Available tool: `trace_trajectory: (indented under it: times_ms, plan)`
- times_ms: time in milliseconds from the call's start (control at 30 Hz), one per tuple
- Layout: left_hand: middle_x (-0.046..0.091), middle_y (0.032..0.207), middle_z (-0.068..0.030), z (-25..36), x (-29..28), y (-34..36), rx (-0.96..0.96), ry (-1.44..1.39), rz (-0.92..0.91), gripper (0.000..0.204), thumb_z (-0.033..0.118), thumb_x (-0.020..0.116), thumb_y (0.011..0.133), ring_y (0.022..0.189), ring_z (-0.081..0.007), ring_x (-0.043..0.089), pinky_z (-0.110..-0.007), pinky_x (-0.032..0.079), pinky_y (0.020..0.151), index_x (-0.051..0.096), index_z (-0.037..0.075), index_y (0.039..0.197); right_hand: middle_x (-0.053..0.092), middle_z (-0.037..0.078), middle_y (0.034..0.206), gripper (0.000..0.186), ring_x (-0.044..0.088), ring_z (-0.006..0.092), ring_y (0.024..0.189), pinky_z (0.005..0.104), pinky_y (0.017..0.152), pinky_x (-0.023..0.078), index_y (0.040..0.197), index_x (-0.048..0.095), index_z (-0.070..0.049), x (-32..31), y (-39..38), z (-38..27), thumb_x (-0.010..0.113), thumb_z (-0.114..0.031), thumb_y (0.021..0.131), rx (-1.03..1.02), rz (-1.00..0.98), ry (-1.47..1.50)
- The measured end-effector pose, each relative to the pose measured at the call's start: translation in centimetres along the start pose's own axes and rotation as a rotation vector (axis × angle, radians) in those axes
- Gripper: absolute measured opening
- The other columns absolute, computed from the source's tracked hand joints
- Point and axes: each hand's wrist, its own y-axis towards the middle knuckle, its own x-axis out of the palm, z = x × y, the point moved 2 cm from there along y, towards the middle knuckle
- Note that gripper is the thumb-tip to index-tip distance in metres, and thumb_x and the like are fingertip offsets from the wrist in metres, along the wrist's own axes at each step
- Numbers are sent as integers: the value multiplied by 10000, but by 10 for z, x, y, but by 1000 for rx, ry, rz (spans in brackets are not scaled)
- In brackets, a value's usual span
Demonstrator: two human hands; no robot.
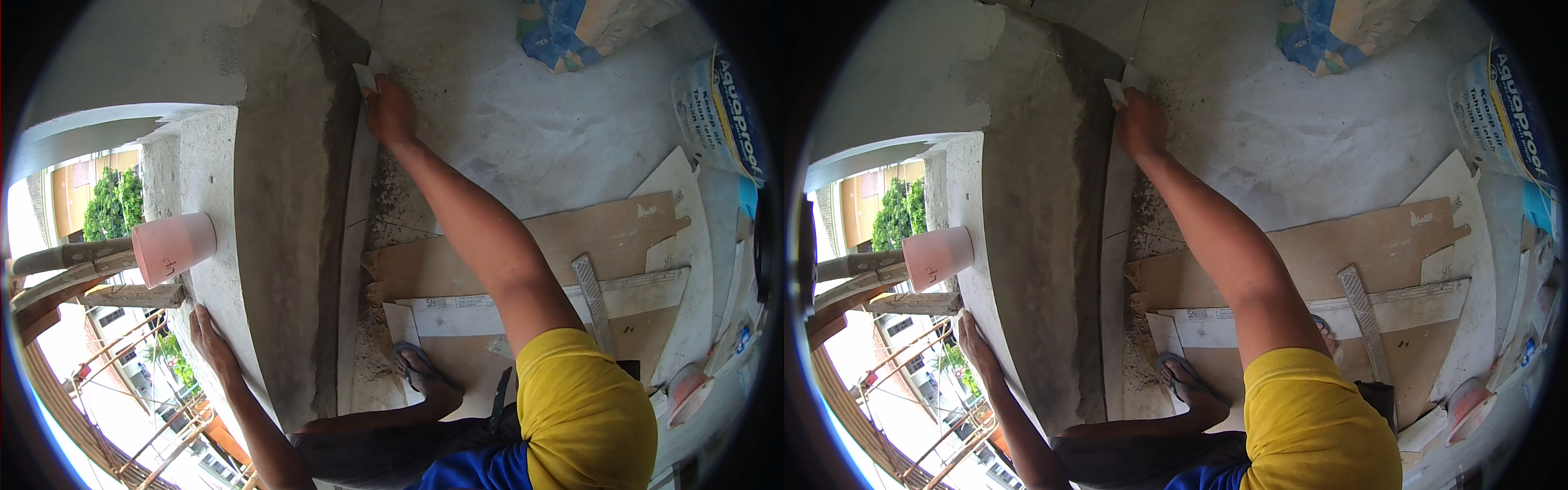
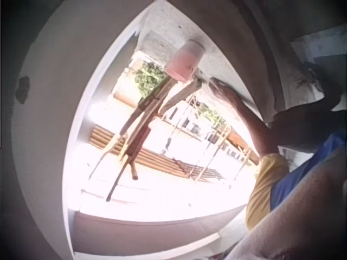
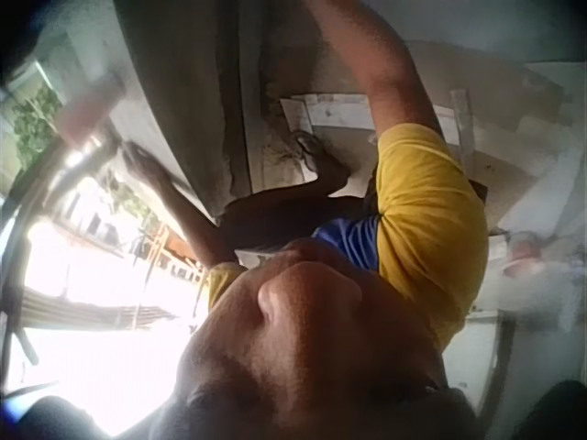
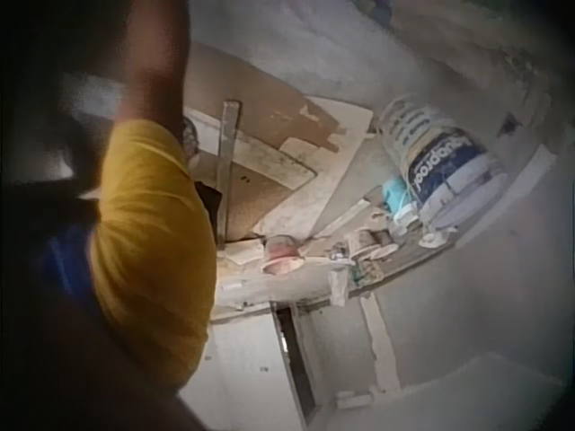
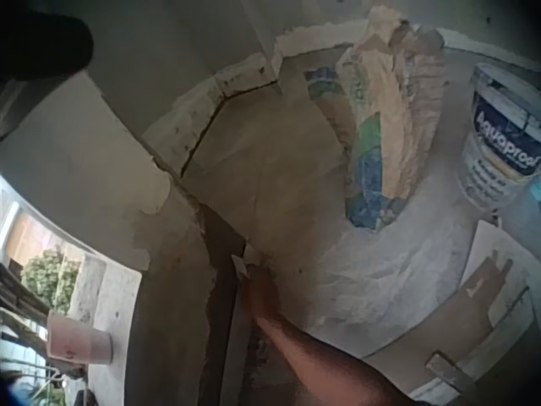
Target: Smoothing mortar on a corner of a concrete wall using a hand tool.
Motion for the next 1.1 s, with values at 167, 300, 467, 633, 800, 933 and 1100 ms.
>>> trace_trajectory:
  times_ms: [167,300,467,633,800,933,1100]
  plan:
    - [608,957,-128,7,1,-1,2,2,3,500,423,430,997,880,-195,525,-331,411,827,595,-42,1080,624,225,896,155,611,426,864,491,681,464,938,565,-16,-7,-60,-8,612,-152,881,-155,-80,113]
    - [608,958,-116,-2,-4,-2,11,10,-5,488,412,430,1000,889,-187,524,-322,408,835,598,-38,1087,625,223,924,171,608,429,871,494,679,465,970,552,-27,-10,-33,1,615,-153,875,-73,-69,54]
    - [612,973,-113,-2,-4,1,3,-12,4,483,410,436,999,907,-187,526,-318,401,853,599,-32,1107,628,183,903,144,612,410,873,517,715,470,973,543,-36,-1,-10,-5,595,-127,874,-14,-67,-39]
    - [613,989,-140,6,0,1,-1,1,-2,510,429,440,991,919,-214,529,-339,401,872,593,-39,1125,633,178,899,157,618,406,862,508,698,482,999,550,-38,-6,-62,-6,589,-127,875,-225,-75,62]
    - [611,980,-138,-4,-8,1,18,18,7,498,422,443,990,909,-208,523,-339,403,856,597,-35,1116,629,179,931,154,620,405,867,498,697,489,979,567,-25,-15,-23,-14,611,-124,871,-87,-13,21]
    - [611,961,-122,-4,0,1,23,3,-3,481,414,451,990,882,-190,520,-329,405,840,603,-28,1101,630,179,935,139,621,409,862,496,701,491,950,578,-19,-7,5,-10,621,-123,868,-81,-19,-99]
    - [607,935,-117,5,1,1,-6,-18,-3,476,409,447,993,868,-189,521,-329,405,832,603,-31,1084,629,187,951,137,615,403,904,489,727,487,931,579,-14,-19,-47,-18,627,-117,853,-236,-169,79]
